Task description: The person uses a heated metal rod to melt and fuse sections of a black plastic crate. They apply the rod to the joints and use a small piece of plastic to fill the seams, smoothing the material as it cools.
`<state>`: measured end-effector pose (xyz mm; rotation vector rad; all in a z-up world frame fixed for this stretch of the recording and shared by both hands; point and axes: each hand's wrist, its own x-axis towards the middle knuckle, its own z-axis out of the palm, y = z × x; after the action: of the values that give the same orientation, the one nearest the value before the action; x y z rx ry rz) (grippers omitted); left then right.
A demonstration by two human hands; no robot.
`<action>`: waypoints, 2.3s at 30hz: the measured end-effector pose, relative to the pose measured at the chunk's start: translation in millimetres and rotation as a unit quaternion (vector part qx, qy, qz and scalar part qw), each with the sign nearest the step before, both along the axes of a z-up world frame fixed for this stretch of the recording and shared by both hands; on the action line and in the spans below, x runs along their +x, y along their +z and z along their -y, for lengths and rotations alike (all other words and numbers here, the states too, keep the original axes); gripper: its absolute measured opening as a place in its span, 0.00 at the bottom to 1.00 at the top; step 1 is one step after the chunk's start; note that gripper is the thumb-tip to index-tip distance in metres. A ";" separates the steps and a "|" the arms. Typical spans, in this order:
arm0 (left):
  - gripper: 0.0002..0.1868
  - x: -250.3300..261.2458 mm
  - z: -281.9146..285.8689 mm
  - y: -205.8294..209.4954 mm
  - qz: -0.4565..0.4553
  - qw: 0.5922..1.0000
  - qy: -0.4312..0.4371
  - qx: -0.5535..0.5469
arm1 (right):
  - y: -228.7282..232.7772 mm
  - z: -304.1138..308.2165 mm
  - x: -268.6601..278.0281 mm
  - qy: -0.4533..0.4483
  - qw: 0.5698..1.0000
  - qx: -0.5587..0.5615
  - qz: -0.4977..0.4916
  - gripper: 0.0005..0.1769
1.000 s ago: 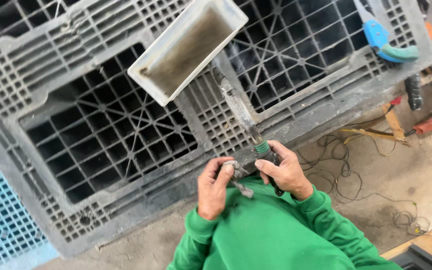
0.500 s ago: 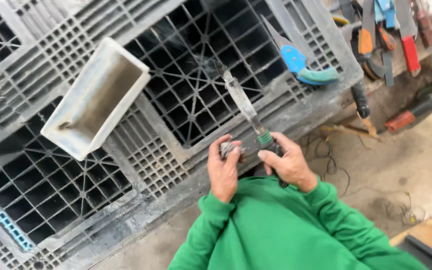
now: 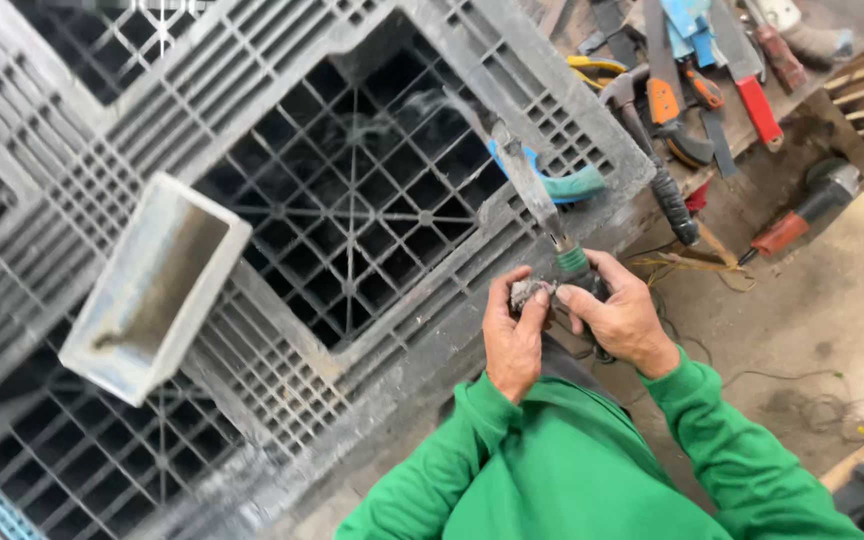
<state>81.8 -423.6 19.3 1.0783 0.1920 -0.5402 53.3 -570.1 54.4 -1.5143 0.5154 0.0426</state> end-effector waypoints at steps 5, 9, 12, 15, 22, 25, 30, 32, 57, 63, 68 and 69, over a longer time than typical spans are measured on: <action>0.25 9.0 3.7 7.6 0.045 0.995 -0.054 -0.073 | 9.9 -0.6 -17.9 -0.051 0.998 -0.044 0.015 0.27; 0.24 18.3 18.8 23.1 0.094 0.991 -0.083 -0.055 | 17.9 15.7 -21.0 -0.097 0.993 -0.065 -0.018 0.27; 0.22 31.2 44.6 23.1 0.135 0.986 -0.096 -0.029 | 19.7 45.7 -17.4 -0.107 0.991 -0.082 0.000 0.26; 0.19 29.6 64.1 19.6 0.116 0.988 -0.101 -0.005 | 13.3 79.7 -11.4 -0.108 0.991 -0.085 -0.001 0.26; 0.18 39.6 158.9 7.0 0.076 0.992 -0.101 -0.019 | -22.9 168.2 20.3 -0.132 0.990 0.000 -0.055 0.23; 0.16 32.1 207.1 -2.0 0.098 0.990 -0.100 0.033 | -39.3 201.4 22.9 -0.142 0.989 -0.028 -0.001 0.24; 0.13 46.7 253.5 -6.6 0.224 0.954 -0.091 0.178 | -36.9 228.6 34.9 -0.116 0.979 -0.169 0.016 0.26; 0.12 54.1 261.0 0.5 0.220 0.946 -0.069 0.226 | -34.4 251.0 49.5 -0.076 0.971 -0.223 0.030 0.26; 0.39 269.1 362.8 -175.2 0.097 0.809 -0.057 0.577 | -132.5 320.6 67.8 -0.145 0.979 0.103 -0.103 0.26; 0.41 296.5 353.2 -173.4 0.066 0.819 -0.158 0.547 | -158.3 278.4 48.2 -0.171 0.970 0.158 -0.067 0.26; 0.33 305.4 375.0 -166.3 0.066 0.846 -0.167 0.502 | -159.4 297.0 70.6 -0.187 0.979 -0.005 -0.077 0.24; 0.32 304.3 380.3 -165.3 0.044 0.853 -0.162 0.494 | -158.4 304.4 73.8 -0.193 0.977 -0.025 -0.082 0.23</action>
<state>386.0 -803.9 -146.0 2.1687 0.2110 -0.7106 127.1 -874.5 -104.0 -1.4428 0.9425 -0.1494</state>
